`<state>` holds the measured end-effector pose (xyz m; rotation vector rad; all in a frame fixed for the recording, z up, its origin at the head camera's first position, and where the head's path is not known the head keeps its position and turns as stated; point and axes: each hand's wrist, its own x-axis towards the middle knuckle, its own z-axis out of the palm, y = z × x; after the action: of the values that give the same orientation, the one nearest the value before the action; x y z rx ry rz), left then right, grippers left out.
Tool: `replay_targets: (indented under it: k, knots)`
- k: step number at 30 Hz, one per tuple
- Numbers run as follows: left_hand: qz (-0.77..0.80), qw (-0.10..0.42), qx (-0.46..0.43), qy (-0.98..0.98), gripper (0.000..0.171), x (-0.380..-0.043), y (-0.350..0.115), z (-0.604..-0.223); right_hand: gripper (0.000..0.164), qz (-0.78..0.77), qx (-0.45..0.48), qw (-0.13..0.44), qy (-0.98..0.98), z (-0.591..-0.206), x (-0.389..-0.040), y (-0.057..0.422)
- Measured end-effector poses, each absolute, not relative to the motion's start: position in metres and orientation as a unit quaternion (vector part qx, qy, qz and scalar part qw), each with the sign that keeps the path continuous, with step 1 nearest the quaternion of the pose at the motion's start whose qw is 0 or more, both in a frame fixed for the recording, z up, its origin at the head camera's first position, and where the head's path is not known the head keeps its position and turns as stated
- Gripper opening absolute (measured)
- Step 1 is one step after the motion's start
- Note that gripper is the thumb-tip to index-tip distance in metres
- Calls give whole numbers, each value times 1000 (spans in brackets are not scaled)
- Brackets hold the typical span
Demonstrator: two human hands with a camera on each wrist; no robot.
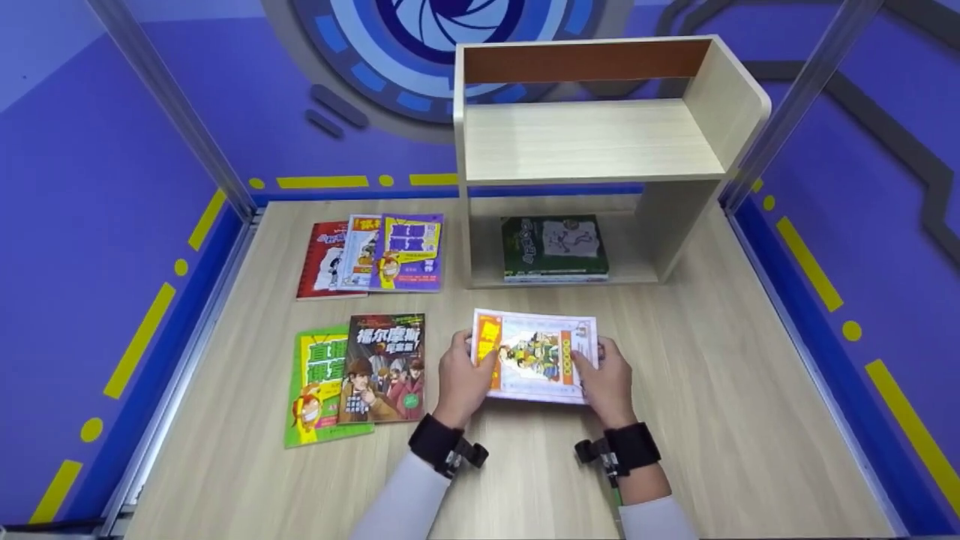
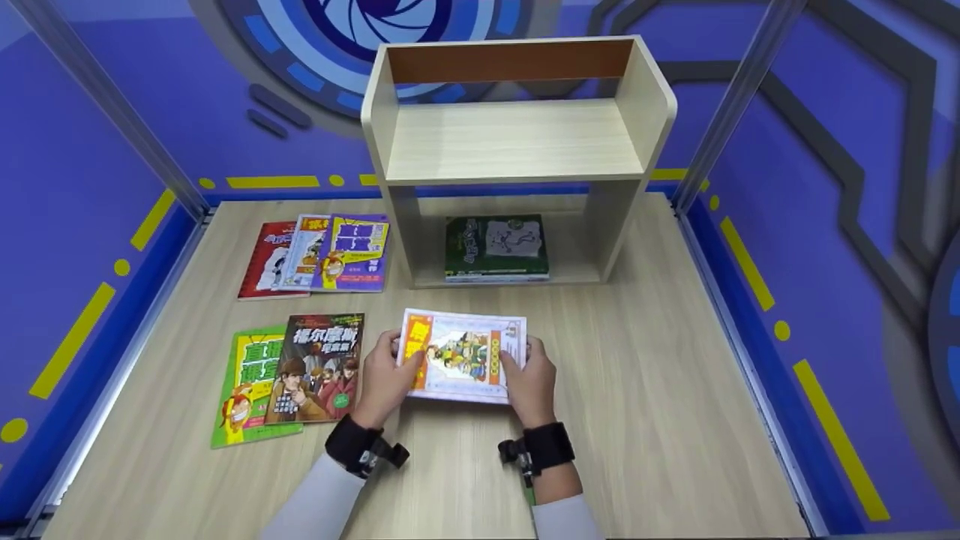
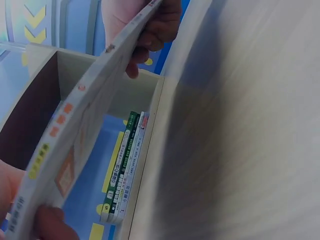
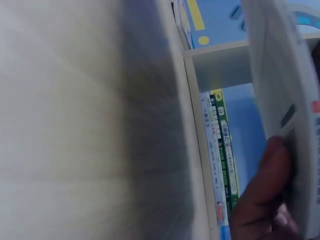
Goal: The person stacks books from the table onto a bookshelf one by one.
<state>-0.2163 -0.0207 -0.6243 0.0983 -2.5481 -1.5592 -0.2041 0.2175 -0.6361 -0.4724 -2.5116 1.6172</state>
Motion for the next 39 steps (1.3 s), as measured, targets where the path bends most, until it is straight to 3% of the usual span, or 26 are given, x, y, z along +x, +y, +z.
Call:
replay_targets:
  k: [4,6,12,14,19,22,30,39]
  knots:
    - [-504,83,5,-860,74,-221,-19,-620,61,550,-146,82,-818,-633,-205,220]
    - [-494,77,-7,-866,81,-223,-19,-619,61,551,-136,88,-819,-634,-206,222]
    - [-454,62,-62,-887,78,-235,-20,-617,55,541,-72,78,-834,-639,-211,235]
    - [-443,49,-83,-891,80,-240,-21,-618,61,530,-49,57,-845,-642,-213,242]
    - [-445,6,-125,-887,104,-256,-22,-615,90,496,8,6,-868,-643,-222,257]
    - [-434,-10,-148,-889,113,-266,-20,-610,93,470,32,7,-882,-639,-232,263]
    - [-412,30,-183,-892,115,-306,-6,-605,88,450,51,36,-891,-618,-274,277]
    - [-446,26,-165,-879,110,-362,10,-608,89,508,58,35,-859,-610,-333,302]
